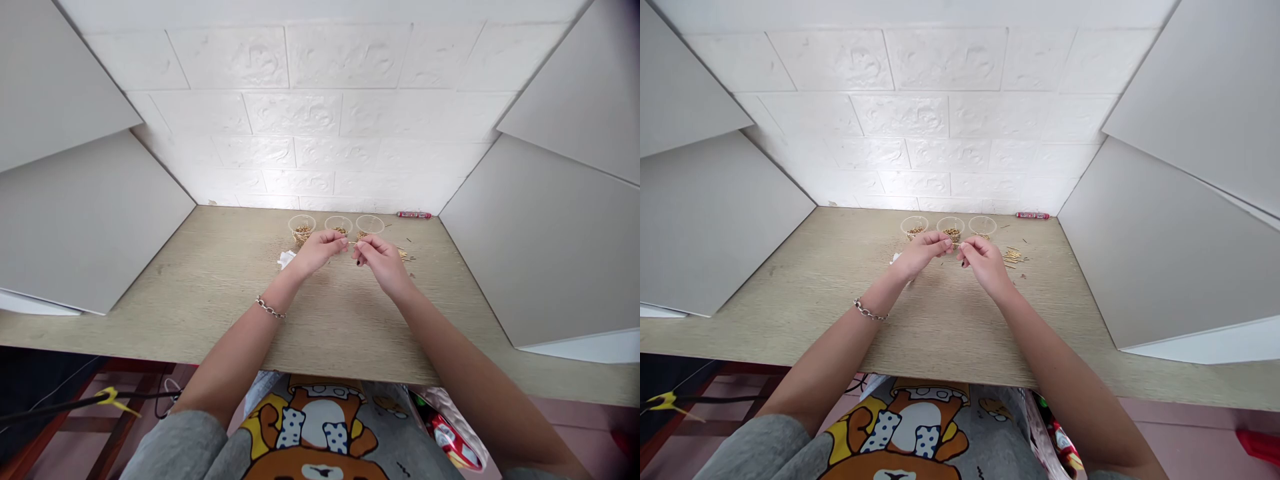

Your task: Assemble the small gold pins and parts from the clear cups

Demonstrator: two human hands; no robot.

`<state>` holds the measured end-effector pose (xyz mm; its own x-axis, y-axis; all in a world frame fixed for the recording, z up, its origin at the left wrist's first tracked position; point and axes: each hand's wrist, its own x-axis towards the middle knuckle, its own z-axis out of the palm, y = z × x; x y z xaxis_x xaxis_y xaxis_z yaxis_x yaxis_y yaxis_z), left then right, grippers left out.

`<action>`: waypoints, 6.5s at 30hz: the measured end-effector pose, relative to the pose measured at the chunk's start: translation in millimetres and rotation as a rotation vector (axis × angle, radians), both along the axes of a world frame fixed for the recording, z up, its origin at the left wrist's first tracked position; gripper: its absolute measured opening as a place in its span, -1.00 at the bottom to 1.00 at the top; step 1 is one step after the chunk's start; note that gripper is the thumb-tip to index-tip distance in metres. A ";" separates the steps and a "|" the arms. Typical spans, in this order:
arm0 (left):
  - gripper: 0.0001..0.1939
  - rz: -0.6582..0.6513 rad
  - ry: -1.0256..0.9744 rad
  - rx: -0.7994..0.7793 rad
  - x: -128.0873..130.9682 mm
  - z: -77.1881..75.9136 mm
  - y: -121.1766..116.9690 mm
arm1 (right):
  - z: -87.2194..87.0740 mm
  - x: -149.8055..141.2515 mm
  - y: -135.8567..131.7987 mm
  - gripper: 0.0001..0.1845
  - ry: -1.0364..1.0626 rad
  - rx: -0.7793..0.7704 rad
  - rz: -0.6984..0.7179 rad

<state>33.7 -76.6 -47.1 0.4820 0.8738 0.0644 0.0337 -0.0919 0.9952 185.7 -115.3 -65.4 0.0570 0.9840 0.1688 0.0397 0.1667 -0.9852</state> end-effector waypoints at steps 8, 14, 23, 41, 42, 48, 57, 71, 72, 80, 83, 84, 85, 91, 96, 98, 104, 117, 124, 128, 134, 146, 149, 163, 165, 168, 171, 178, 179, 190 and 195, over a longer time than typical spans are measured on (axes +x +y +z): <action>-0.79 0.113 0.238 0.234 -1.9 1.1 -1.4 | 3.0 -1.6 -8.4 -0.82 -0.320 0.098 -0.096; -0.78 0.109 0.422 0.420 -8.3 7.1 -1.5 | 4.0 -0.3 -10.3 -0.84 -0.556 0.236 -0.127; -0.80 0.037 0.512 0.567 -13.9 13.2 -0.9 | 4.8 0.5 -10.0 -0.83 -0.575 0.226 -0.067; -0.80 0.062 0.487 0.476 -12.5 9.7 0.7 | 6.1 -2.0 -12.3 -0.82 -0.579 0.187 -0.070; -0.80 0.058 0.487 0.472 -12.7 10.1 0.7 | 6.3 -2.2 -12.5 -0.82 -0.590 0.198 -0.074; -0.81 0.066 0.490 0.488 -11.3 9.5 0.1 | 3.7 -4.7 -12.1 -0.81 -0.599 0.169 -0.128; -0.81 0.097 0.497 0.544 -6.4 4.1 -1.4 | -0.8 -3.9 -11.6 -0.79 -0.797 0.324 -0.166; -0.78 -0.053 0.363 0.371 -16.5 3.7 7.6 | 5.6 -1.4 -11.2 -0.80 -0.393 0.012 0.002; -0.78 -0.065 0.342 0.352 -16.9 3.3 8.3 | 5.2 -1.4 -10.5 -0.80 -0.362 0.004 0.017; -0.79 -0.121 0.173 0.239 -17.0 1.4 10.5 | 3.2 -2.7 -7.2 -0.79 -0.195 0.016 0.090; -0.79 -0.114 0.137 0.201 -18.0 0.3 12.4 | 3.4 -4.1 -7.6 -0.78 -0.184 0.010 0.075; -0.78 -0.112 0.133 0.192 -18.3 0.2 12.9 | 3.7 -4.4 -8.0 -0.77 -0.194 0.004 0.060; -0.78 -0.112 0.133 0.185 -18.5 0.3 13.0 | 4.0 -4.5 -8.5 -0.76 -0.210 -0.003 0.043; -0.77 -0.115 0.141 0.148 -17.6 4.8 9.3 | 4.8 -2.2 -10.1 -0.75 -0.356 0.035 -0.043; -0.78 -0.115 0.149 0.154 -17.5 7.1 7.6 | 5.2 -1.4 -9.0 -0.66 -0.236 -0.021 0.102; -0.78 -0.112 0.164 0.162 -17.8 7.4 7.3 | 5.8 -1.5 -8.7 -0.63 -0.152 -0.059 0.157; -0.78 -0.116 0.161 0.164 -17.3 6.7 7.3 | 9.5 -3.1 -9.8 -0.79 -0.147 -0.030 0.076; -0.79 -0.111 0.148 0.184 -15.7 4.1 8.6 | 6.4 -2.3 -9.4 -0.86 -0.275 0.049 -0.094; -0.79 -0.124 0.160 0.211 -16.5 3.0 10.1 | 6.5 -2.2 -9.8 -0.85 -0.261 0.043 -0.068; -0.78 -0.124 0.199 0.229 -17.1 3.5 9.4 | 6.6 -1.8 -10.2 -0.85 -0.280 0.044 -0.067; -0.78 -0.074 0.321 0.301 -17.5 3.0 9.8 | 7.5 -1.7 -11.7 -0.85 -0.325 0.052 -0.076; -0.78 0.001 0.448 0.436 -14.4 4.7 5.8 | 6.1 -2.6 -12.3 -0.85 -0.374 0.063 -0.109; -0.79 0.006 0.451 0.440 -13.7 5.3 4.6 | 5.7 -2.4 -12.3 -0.85 -0.383 0.071 -0.113; -0.79 0.082 0.478 0.511 -8.6 5.0 0.5 | 5.1 -4.9 -13.6 -0.84 -0.483 0.133 -0.189; -0.79 0.082 0.483 0.517 -8.0 5.3 -0.4 | 4.0 -5.2 -13.3 -0.83 -0.511 0.168 -0.203; -0.79 0.084 0.491 0.517 -7.3 5.9 -1.5 | 2.8 -5.0 -12.9 -0.82 -0.543 0.204 -0.213; -0.78 0.089 0.483 0.509 -7.2 5.6 -1.7 | 2.8 -4.3 -12.9 -0.82 -0.528 0.181 -0.204; -0.76 0.080 0.447 0.472 -8.3 1.8 0.7 | 3.3 -2.8 -9.5 -0.83 -0.259 -0.002 -0.105; -0.75 0.080 0.443 0.470 -8.3 1.1 1.2 | 2.4 -2.8 -8.3 -0.82 -0.210 -0.024 -0.089; -0.77 0.060 0.480 0.490 -9.7 5.1 1.4 | -2.1 -2.4 -4.5 -0.81 -0.078 -0.113 -0.018; -0.79 0.027 0.484 0.481 -10.4 5.9 1.9 | 3.0 -2.3 -11.3 -0.83 -0.343 0.007 -0.077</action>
